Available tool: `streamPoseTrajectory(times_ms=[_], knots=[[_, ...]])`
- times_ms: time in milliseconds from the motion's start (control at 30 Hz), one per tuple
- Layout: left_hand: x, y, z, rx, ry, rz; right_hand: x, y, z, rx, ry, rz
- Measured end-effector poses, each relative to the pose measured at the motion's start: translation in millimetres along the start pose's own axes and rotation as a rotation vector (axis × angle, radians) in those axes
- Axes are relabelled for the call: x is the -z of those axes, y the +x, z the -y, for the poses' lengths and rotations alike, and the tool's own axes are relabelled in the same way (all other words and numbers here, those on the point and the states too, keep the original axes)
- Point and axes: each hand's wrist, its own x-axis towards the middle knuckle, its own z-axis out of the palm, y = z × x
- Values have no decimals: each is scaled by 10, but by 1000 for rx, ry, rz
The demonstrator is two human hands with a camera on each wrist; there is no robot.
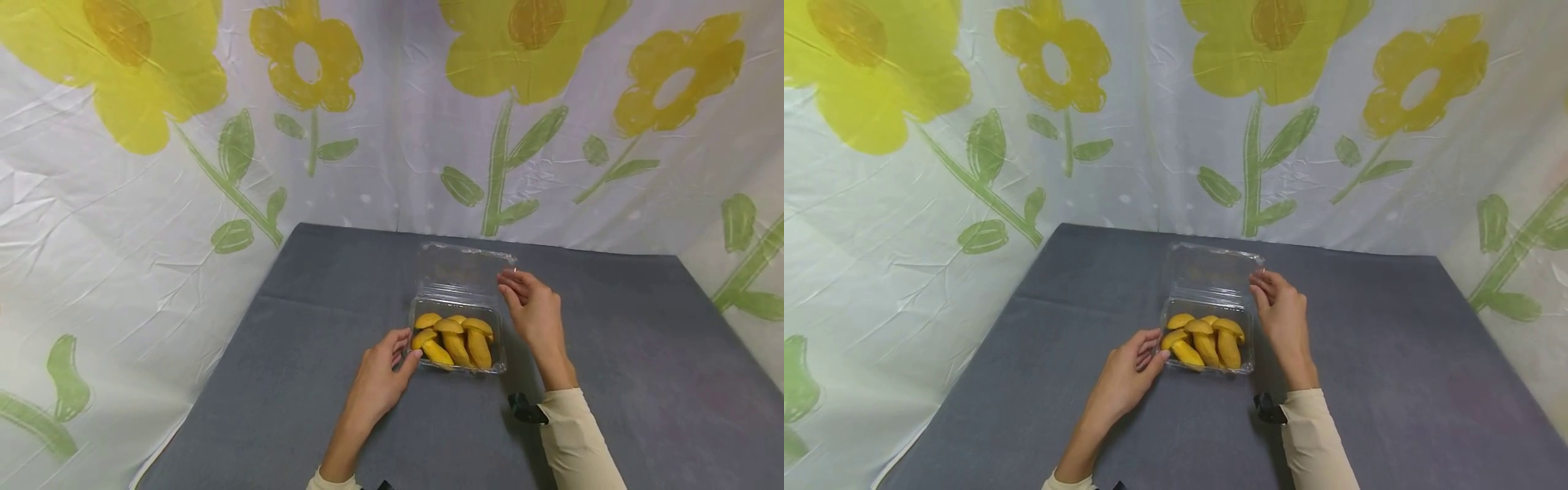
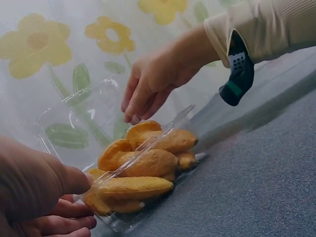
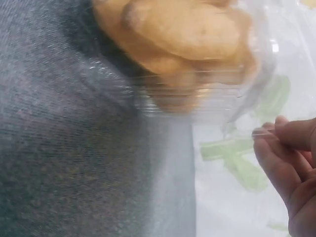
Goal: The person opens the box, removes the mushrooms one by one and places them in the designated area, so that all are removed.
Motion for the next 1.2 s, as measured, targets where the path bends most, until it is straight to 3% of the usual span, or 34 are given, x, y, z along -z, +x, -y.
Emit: streamPoseTrajectory(times_ms=[300,1200], knots=[[-1,-13,19,7,-4,0,-92,1,-80,-45,21,48],[1,-4,8,4,-21,23,-97,39,-188,-130,28,215]])
